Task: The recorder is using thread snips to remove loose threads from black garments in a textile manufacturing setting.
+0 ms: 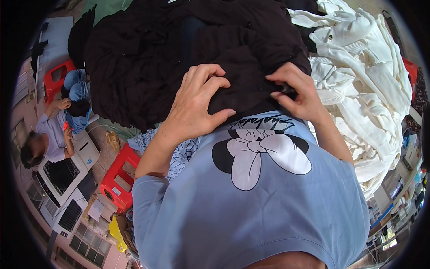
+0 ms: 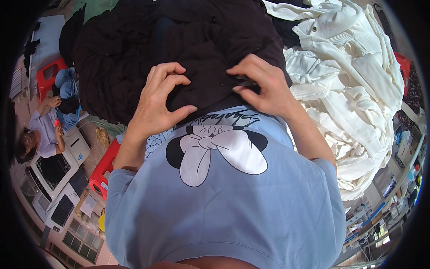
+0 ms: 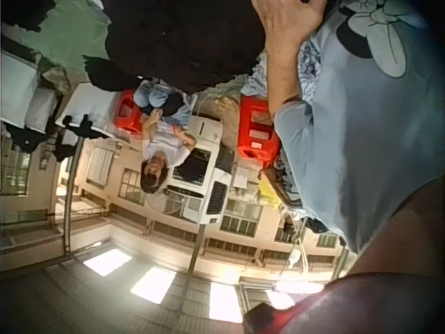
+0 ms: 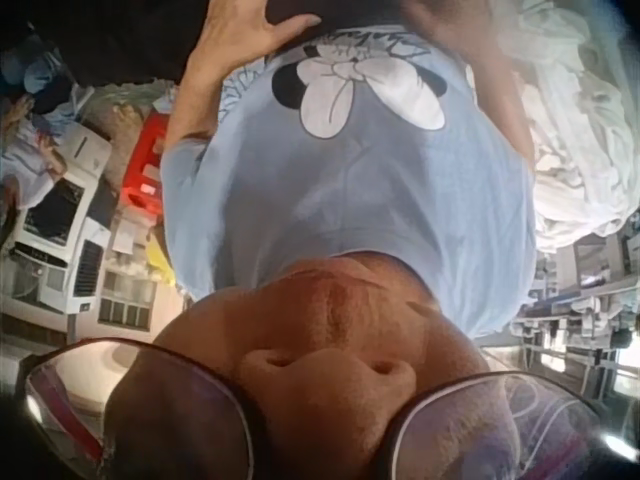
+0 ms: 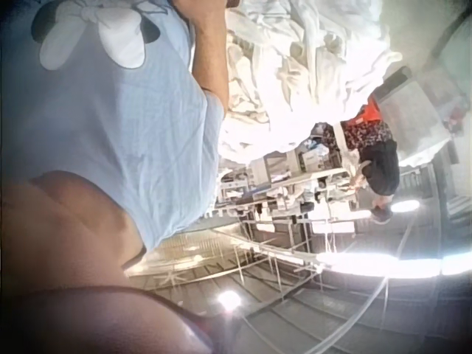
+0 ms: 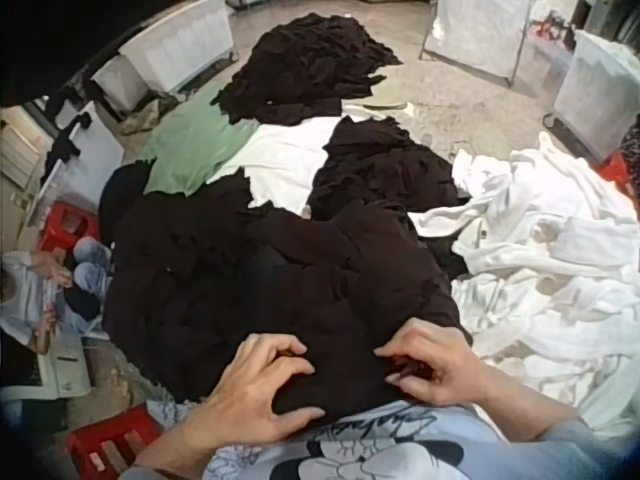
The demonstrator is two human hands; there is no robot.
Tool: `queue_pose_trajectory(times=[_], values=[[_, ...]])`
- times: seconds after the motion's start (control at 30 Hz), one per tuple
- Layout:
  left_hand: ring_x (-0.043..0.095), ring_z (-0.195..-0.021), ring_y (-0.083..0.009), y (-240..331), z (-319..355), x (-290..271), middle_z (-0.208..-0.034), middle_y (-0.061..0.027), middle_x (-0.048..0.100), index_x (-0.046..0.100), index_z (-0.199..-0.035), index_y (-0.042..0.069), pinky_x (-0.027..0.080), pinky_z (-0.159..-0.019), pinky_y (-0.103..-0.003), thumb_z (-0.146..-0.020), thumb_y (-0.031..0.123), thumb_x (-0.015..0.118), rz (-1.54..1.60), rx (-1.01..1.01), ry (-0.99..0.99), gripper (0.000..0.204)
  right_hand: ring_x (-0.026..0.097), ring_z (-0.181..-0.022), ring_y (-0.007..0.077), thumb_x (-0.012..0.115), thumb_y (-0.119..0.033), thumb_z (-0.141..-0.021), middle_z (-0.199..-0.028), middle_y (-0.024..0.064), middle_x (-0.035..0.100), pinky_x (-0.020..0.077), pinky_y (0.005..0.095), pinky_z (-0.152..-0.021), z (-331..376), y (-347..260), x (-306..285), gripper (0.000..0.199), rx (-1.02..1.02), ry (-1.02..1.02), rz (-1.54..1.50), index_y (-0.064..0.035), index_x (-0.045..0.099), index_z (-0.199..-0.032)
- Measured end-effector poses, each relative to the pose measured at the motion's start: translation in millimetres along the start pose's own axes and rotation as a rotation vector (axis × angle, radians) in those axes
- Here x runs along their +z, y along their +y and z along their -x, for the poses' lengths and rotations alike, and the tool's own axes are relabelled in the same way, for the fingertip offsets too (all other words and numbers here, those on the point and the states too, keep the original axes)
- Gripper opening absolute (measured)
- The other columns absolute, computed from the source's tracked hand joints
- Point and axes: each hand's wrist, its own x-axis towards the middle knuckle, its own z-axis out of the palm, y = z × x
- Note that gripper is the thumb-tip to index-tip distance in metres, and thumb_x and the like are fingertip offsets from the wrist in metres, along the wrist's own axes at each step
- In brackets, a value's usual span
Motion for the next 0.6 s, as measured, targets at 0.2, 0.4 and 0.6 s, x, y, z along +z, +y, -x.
queue_pose_trajectory(times=[0.2,0.4,0.6], values=[[0.051,-0.095,-0.0272,-3,6,2,-0.111,-0.0091,0.051,0.056,-0.083,0.005,0.043,-0.081,-0.036,-0.059,0.004,0.077,-0.033,-0.056,-0.009,0.032,0.057,-0.096,0.0273,0.067,-0.005,-0.068,-0.102,0.0091,0.055,0.0483,0.0334,-0.077,-11,-1,7,0.034,0.03,-0.201,0.268,-0.0034,0.059,-0.101],[0.053,-0.096,-0.0269,6,9,7,-0.113,-0.0116,0.053,0.06,-0.085,0.004,0.044,-0.082,-0.036,-0.061,-0.003,0.072,-0.033,0.039,0.083,0.027,0.058,-0.09,0.025,0.066,-0.006,-0.073,-0.099,0.0106,0.054,0.0464,0.0311,-0.08,-8,17,5,0.031,0.159,-0.165,-0.179,-0.0014,0.057,-0.103],[0.053,-0.095,-0.0271,-2,8,15,-0.115,-0.0115,0.055,0.062,-0.083,0.004,0.043,-0.084,-0.037,-0.062,-0.002,0.066,-0.074,0.137,0.038,0.022,0.059,-0.092,0.0269,0.064,0.003,-0.066,-0.101,0.0114,0.055,0.0466,0.031,-0.082,-13,-3,9,0.034,0.11,-0.228,-0.029,-0.001,0.058,-0.1]])
